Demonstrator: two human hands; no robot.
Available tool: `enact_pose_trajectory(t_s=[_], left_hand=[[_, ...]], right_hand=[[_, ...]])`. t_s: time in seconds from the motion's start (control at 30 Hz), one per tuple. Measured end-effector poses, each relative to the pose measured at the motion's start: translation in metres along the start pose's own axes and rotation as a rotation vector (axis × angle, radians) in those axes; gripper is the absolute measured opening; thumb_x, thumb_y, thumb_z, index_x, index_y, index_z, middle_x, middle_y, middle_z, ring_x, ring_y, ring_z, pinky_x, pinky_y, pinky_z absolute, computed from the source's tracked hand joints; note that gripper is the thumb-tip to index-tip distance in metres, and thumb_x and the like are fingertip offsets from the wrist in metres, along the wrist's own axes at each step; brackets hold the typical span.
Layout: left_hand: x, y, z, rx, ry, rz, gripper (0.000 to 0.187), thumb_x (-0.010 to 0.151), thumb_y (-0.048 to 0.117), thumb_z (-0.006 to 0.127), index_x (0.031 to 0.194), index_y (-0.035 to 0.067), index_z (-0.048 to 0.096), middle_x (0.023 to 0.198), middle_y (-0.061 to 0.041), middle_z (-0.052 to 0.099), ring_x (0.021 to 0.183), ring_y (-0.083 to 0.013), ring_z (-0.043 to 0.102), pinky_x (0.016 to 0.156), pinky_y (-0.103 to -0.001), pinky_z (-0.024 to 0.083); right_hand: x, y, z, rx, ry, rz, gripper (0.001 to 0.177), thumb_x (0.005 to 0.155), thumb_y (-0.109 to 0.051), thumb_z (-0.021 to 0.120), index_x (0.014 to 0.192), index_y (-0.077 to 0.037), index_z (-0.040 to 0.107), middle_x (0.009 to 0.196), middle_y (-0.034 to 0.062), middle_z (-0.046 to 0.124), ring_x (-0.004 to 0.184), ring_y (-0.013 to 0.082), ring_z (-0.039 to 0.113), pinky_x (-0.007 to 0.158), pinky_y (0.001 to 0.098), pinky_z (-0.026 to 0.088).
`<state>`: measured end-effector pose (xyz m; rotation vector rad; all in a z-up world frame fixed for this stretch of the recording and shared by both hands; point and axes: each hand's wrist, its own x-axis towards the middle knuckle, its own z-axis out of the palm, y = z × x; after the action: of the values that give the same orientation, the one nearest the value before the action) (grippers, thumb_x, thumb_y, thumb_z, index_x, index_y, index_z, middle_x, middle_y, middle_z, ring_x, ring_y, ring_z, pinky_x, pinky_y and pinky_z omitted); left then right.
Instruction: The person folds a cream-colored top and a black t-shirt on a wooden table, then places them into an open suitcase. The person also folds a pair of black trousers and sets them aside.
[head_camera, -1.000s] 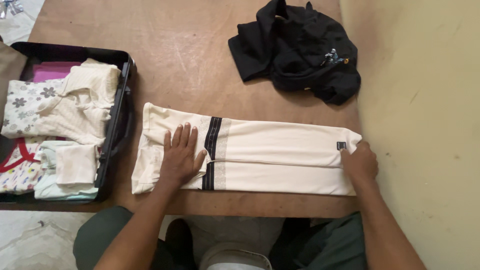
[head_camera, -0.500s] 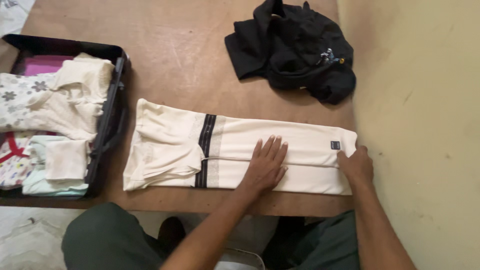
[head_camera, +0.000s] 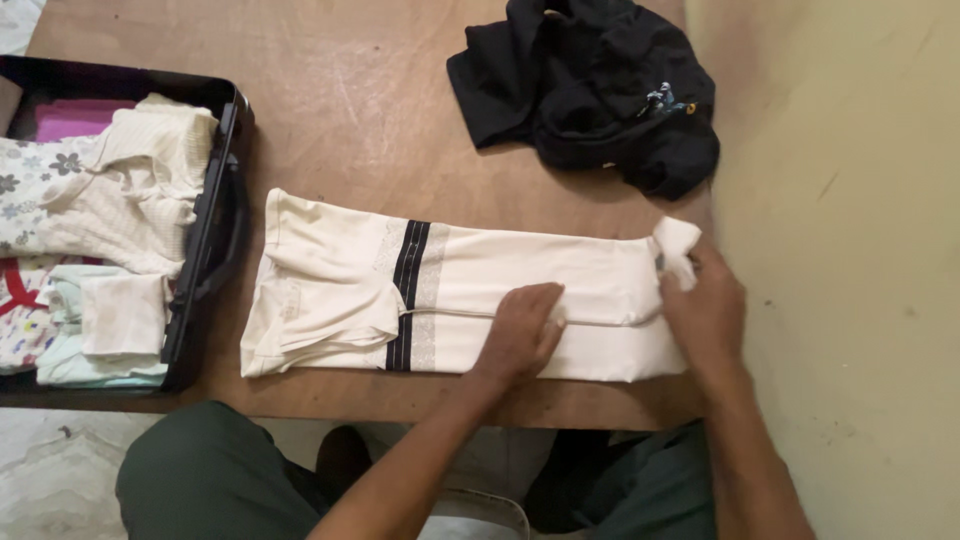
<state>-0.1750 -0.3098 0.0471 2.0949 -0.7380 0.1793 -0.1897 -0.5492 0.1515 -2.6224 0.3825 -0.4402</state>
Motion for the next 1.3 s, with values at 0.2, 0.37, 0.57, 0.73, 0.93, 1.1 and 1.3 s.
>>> enact_pose_trajectory(t_s=[0.2, 0.37, 0.57, 0.73, 0.93, 1.1, 1.3], left_hand=[[0.011, 0.000, -0.020, -0.575, 0.035, -0.532, 0.053, 0.105, 0.030, 0.048, 0.149, 0.000, 0.043, 0.112, -0.017, 0.069, 0.094, -0.0250, 0.071, 0.088, -0.037, 0.055], [0.010, 0.001, -0.019, -0.557, 0.053, -0.498, 0.060, 0.093, 0.014, 0.063, 0.147, -0.001, 0.041, 0.105, -0.016, 0.070, 0.089, -0.0258, 0.071, 0.079, -0.037, 0.059], [0.006, 0.005, -0.013, -0.359, 0.152, -0.374, 0.056, 0.091, 0.003, 0.064, 0.144, -0.003, 0.045, 0.126, -0.024, 0.062, 0.110, -0.0338, 0.065, 0.093, -0.041, 0.055], [0.005, 0.004, -0.013, 0.048, 0.181, -0.049, 0.061, 0.078, 0.003, 0.065, 0.137, -0.005, 0.052, 0.138, -0.029, 0.054, 0.127, -0.0448, 0.052, 0.109, -0.051, 0.041], [-0.008, -0.009, -0.021, 0.308, 0.052, 0.133, 0.050, 0.090, 0.008, 0.057, 0.139, -0.002, 0.056, 0.146, -0.027, 0.051, 0.139, -0.0413, 0.047, 0.119, -0.051, 0.036], [-0.012, -0.013, -0.021, 0.289, 0.004, 0.115, 0.054, 0.091, 0.015, 0.057, 0.140, -0.007, 0.053, 0.148, -0.029, 0.050, 0.142, -0.0416, 0.043, 0.121, -0.052, 0.033], [-0.009, -0.016, -0.017, 0.289, 0.012, 0.102, 0.056, 0.090, 0.015, 0.055, 0.141, -0.008, 0.052, 0.148, -0.029, 0.050, 0.143, -0.0420, 0.044, 0.122, -0.052, 0.031]], right_hand=[[-0.033, -0.093, 0.041, 0.209, -0.360, 0.106, 0.057, 0.083, -0.025, 0.072, 0.134, -0.004, 0.057, 0.105, 0.0186, 0.071, 0.085, 0.0345, 0.073, 0.077, 0.0432, 0.057], [-0.062, -0.088, 0.059, 0.102, -0.329, -0.101, 0.039, 0.087, -0.022, 0.070, 0.122, -0.004, 0.065, 0.109, 0.0186, 0.071, 0.098, 0.0349, 0.070, 0.084, 0.0444, 0.056], [-0.081, -0.070, 0.075, -0.156, -0.141, -0.183, 0.054, 0.089, -0.023, 0.070, 0.135, 0.001, 0.057, 0.132, 0.0249, 0.058, 0.123, 0.0442, 0.053, 0.103, 0.0525, 0.043], [-0.086, -0.069, 0.102, -0.309, -0.121, -0.234, 0.054, 0.093, -0.021, 0.059, 0.143, -0.001, 0.052, 0.149, 0.0269, 0.046, 0.141, 0.0446, 0.039, 0.116, 0.0563, 0.027], [-0.067, -0.052, 0.129, -0.275, -0.101, -0.281, 0.057, 0.099, -0.027, 0.051, 0.149, 0.000, 0.048, 0.157, 0.0262, 0.041, 0.148, 0.0423, 0.034, 0.122, 0.0548, 0.022], [-0.026, -0.035, 0.137, -0.326, -0.033, -0.310, 0.066, 0.100, -0.039, 0.052, 0.152, 0.002, 0.045, 0.159, 0.0273, 0.038, 0.149, 0.0436, 0.032, 0.121, 0.0569, 0.020], [-0.045, -0.043, 0.136, -0.314, -0.030, -0.271, 0.068, 0.101, -0.040, 0.051, 0.153, 0.001, 0.041, 0.160, 0.0282, 0.036, 0.149, 0.0445, 0.030, 0.122, 0.0588, 0.019]])
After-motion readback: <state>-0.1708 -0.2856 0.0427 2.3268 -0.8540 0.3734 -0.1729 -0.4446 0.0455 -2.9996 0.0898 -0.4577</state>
